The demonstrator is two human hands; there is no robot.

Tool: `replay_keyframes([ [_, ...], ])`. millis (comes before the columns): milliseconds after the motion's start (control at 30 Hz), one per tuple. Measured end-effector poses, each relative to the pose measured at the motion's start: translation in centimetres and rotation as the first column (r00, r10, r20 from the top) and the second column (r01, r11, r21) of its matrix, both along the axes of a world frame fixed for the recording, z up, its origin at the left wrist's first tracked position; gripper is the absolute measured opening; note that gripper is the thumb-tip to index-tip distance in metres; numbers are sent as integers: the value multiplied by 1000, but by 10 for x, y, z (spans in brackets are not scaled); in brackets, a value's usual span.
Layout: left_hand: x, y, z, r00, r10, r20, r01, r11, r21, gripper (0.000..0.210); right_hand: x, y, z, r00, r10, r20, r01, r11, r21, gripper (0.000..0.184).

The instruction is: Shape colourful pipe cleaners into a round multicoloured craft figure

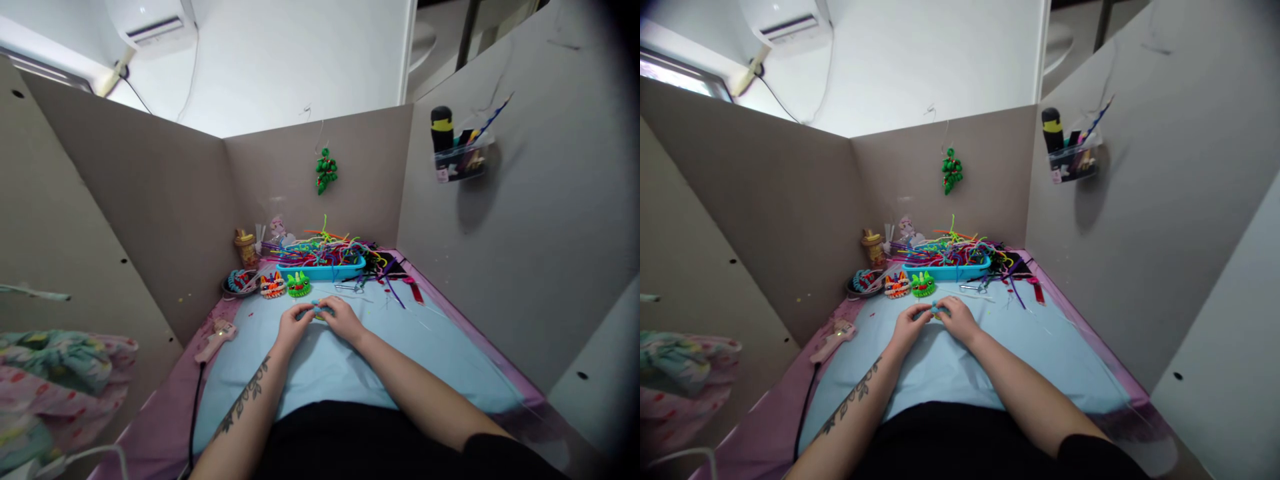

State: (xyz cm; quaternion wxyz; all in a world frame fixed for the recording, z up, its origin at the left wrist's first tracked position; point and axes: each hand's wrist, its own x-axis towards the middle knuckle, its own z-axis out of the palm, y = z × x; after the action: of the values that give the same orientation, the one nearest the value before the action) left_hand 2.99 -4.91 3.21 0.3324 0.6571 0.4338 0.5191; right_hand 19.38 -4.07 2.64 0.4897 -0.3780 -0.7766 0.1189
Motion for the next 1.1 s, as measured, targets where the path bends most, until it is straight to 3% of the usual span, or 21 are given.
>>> replay_keyframes([
  [167, 0, -2, 2, 998, 48, -27, -47, 998, 35, 18, 0, 0, 0, 1000, 7, 24, -7, 1000, -6, 8],
  [467, 2, -3, -2, 997, 32, -69, -20, 985, 170, 14, 1, 3, -3, 995, 12, 100, -10, 1000, -22, 10],
  [667, 1, -2, 0, 997, 58, -45, -53, 993, 102, 20, 0, 3, -3, 998, 0, 58, 3, 999, -49, 10],
  [800, 0, -1, 1, 998, 51, -23, -49, 997, 58, 23, -1, 3, -4, 1000, 9, 6, -9, 1000, -29, 22],
  [1100, 2, -5, 6, 999, -13, 44, 14, 999, -31, 23, 0, -1, 0, 999, 18, 29, -18, 999, 27, 13],
])
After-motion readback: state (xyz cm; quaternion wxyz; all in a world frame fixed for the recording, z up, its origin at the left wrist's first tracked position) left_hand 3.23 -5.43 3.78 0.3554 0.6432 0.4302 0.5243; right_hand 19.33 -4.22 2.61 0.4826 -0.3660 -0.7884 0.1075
